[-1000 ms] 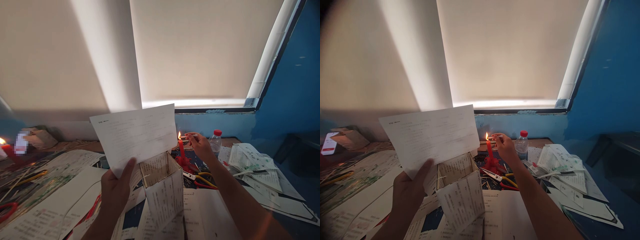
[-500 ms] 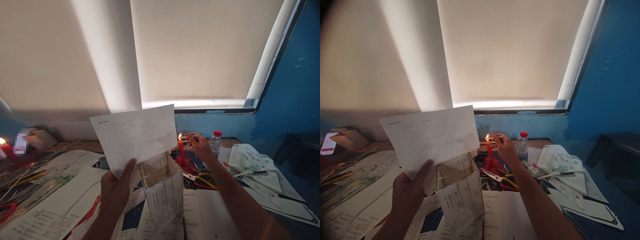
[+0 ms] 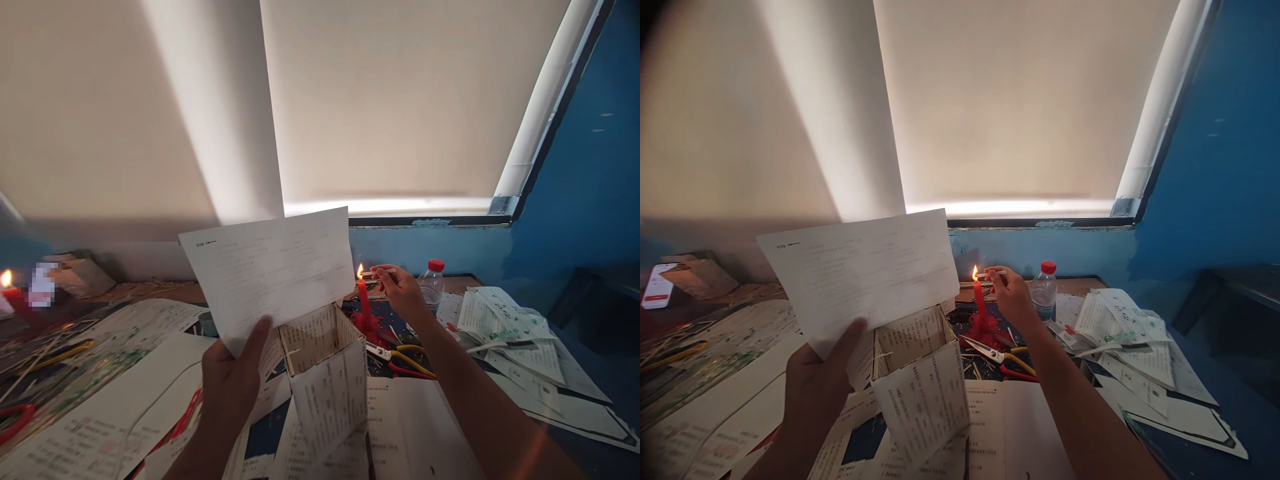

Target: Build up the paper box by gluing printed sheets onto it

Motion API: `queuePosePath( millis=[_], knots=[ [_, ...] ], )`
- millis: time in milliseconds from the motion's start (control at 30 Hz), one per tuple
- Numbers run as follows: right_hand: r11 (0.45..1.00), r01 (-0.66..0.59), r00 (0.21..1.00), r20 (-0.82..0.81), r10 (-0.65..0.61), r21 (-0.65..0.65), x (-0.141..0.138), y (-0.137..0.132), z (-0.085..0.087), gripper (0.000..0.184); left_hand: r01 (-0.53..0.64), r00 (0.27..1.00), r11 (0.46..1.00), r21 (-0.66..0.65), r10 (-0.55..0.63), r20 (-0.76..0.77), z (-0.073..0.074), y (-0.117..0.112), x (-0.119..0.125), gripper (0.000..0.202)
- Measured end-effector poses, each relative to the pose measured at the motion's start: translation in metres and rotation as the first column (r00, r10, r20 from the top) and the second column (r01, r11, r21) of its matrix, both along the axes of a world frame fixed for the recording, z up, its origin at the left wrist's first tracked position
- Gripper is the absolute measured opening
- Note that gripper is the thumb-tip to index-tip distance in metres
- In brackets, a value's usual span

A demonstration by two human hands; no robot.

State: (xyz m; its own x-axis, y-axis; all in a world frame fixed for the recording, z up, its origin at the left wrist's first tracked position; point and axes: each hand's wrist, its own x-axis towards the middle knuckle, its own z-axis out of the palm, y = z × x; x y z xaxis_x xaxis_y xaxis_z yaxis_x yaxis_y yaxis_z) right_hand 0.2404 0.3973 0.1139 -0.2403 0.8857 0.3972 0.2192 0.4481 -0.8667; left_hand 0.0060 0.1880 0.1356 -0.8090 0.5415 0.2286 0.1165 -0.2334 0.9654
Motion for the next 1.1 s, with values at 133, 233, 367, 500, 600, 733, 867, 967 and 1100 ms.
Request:
queuePosePath(
  millis=[133,233,367,500,600,733,867,967,1100],
  knots=[
    [1.000,0.001,1.000,-0.002,-0.001,-0.004,0.000,0.001,0.000,0.030,-0.008,1.000,1.000,-0.010,0.008,0.016,0.003,-0.002,0.003,0.046],
    [1.000,0.004,1.000,-0.003,-0.004,-0.004,0.000,0.002,-0.001,0.031,-0.026,0.999,0.999,-0.038,0.027,0.033,0.004,-0.003,0.005,0.047],
    [1.000,0.004,1.000,-0.003,-0.004,-0.005,0.000,0.002,-0.001,0.031,-0.014,1.000,0.999,-0.042,0.015,0.015,0.003,-0.002,0.003,0.049],
    [1.000,-0.001,1.000,-0.002,0.001,-0.004,0.000,0.001,-0.001,0.031,0.007,1.000,1.000,-0.019,-0.007,0.013,0.001,-0.002,0.000,0.052],
    [1.000,-0.003,1.000,-0.004,0.003,-0.005,0.000,0.000,0.000,0.031,0.000,1.000,0.999,-0.045,0.001,0.015,0.001,-0.003,0.000,0.055],
    [1.000,-0.008,1.000,-0.016,0.008,-0.009,0.000,-0.002,0.002,0.031,0.002,1.000,0.999,-0.036,-0.002,-0.004,0.002,-0.003,0.002,0.052],
    [1.000,0.001,0.999,-0.049,-0.001,0.003,0.000,-0.006,0.006,0.029,0.003,1.000,1.000,-0.021,-0.003,-0.002,0.002,-0.003,0.002,0.050],
    [0.999,0.023,0.995,-0.099,-0.019,0.037,0.001,-0.011,0.015,0.027,-0.005,1.000,1.000,-0.028,0.006,0.012,0.002,-0.003,0.002,0.050],
    [0.994,0.054,0.979,-0.199,-0.033,0.099,0.005,-0.024,0.034,0.039,-0.008,1.000,1.000,-0.030,0.007,-0.014,0.003,-0.003,0.002,0.051]
  ],
)
